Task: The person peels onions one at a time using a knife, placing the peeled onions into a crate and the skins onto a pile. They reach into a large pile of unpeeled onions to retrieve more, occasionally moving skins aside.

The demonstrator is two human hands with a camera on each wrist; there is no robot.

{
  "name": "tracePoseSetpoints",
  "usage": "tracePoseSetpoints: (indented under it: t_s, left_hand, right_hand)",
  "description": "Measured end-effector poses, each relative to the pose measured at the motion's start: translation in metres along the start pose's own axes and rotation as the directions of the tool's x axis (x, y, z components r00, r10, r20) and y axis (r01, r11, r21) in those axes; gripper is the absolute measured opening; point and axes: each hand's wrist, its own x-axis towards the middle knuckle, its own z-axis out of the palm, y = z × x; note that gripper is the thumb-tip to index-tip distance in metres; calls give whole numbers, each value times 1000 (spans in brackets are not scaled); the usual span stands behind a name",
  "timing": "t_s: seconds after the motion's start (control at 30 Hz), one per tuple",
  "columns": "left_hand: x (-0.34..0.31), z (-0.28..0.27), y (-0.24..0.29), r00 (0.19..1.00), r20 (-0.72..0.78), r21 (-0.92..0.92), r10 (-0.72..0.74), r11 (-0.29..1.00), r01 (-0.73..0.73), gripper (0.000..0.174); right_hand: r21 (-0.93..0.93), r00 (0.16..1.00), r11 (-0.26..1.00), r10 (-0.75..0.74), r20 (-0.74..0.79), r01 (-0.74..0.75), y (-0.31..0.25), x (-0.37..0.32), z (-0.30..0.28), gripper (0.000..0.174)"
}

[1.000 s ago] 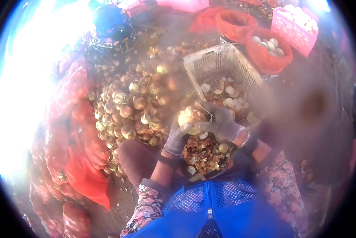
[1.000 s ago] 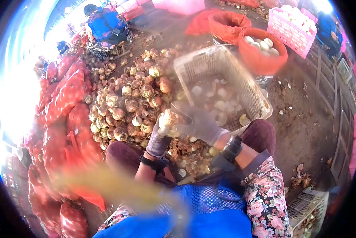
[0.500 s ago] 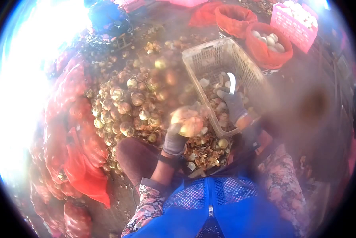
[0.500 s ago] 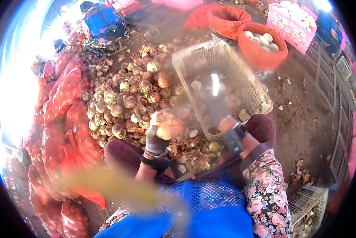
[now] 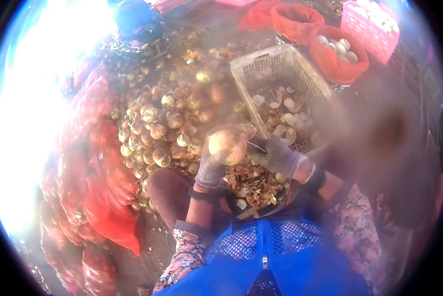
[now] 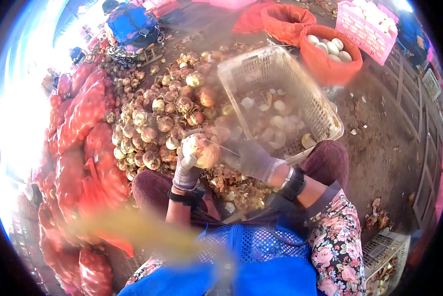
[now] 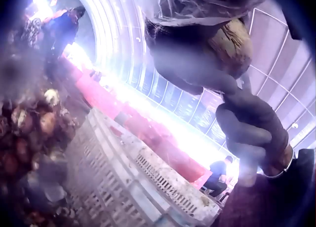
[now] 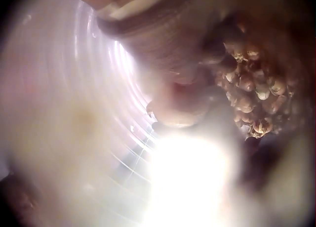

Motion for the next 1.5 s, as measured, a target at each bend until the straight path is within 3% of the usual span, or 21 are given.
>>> tracePoseSetpoints:
  t_s: [0.2,0.33,0.4,0.43,0.5,0.6,0.67,0.73,0.87,0.93,1.07,1.13,1.2,1.23,1.3,1.33,1.43,1.5]
  left_hand:
    - [-1,9,8,997,-72,-14,1,1000,-2,89]
    - [3,13,12,998,-62,31,15,999,-13,93]
    - [1,16,17,997,-72,71,16,997,-11,94]
    - [0,18,19,997,-76,91,17,996,-10,95]
    - [1,20,22,995,-98,174,24,985,-7,96]
    - [2,16,19,997,-48,252,68,966,-54,95]
    - [1,14,17,997,-21,265,79,962,-71,91]
    - [0,14,14,997,-30,250,70,966,-60,84]
    - [-6,8,-15,990,-86,-155,-108,983,94,72]
    - [-4,16,-17,993,-48,-268,-106,959,90,70]
    - [-2,32,-1,987,-161,178,-11,983,40,74]
    - [0,26,-19,965,-130,497,226,857,-134,80]
    - [-1,20,-39,897,-82,702,434,664,-258,81]
    - [0,22,-37,884,-78,739,460,622,-259,81]
    - [-5,28,-27,972,-167,357,164,929,-95,79]
    - [-7,33,-21,987,-158,131,1,991,20,79]
    - [-7,34,-22,981,-41,-306,-187,938,166,75]
    - [-7,34,-23,980,-26,-306,-195,935,178,75]
  right_hand:
    - [25,999,999,-48,-10,48,-9,-1,-13,45]
    - [-215,970,949,-240,-25,229,3,-1,-7,45]
    - [-187,970,954,-242,-21,234,11,-3,-3,43]
    - [-60,986,984,-168,-7,167,9,-5,-2,40]
    - [-12,998,999,-52,35,52,8,-5,-1,36]
    - [-140,990,986,107,90,-94,10,-5,0,32]
    - [-78,961,971,234,149,-225,7,0,2,31]
    - [-199,981,970,164,101,-142,20,0,10,30]
    - [-291,998,956,53,37,-40,30,3,17,27]
    - [-294,983,945,170,74,-142,21,6,11,25]
    - [-288,905,895,395,160,-340,30,13,6,22]
    - [-340,937,899,331,114,-276,36,10,9,22]
    - [-396,941,884,317,118,-249,37,10,8,22]
    - [-423,929,870,340,147,-251,36,12,6,23]
    - [-444,941,868,309,137,-221,35,12,4,23]
    - [-438,962,879,256,100,-189,35,11,4,24]
    - [-493,990,865,133,39,-97,50,9,12,21]
    - [-539,989,838,135,64,-80,47,11,12,19]
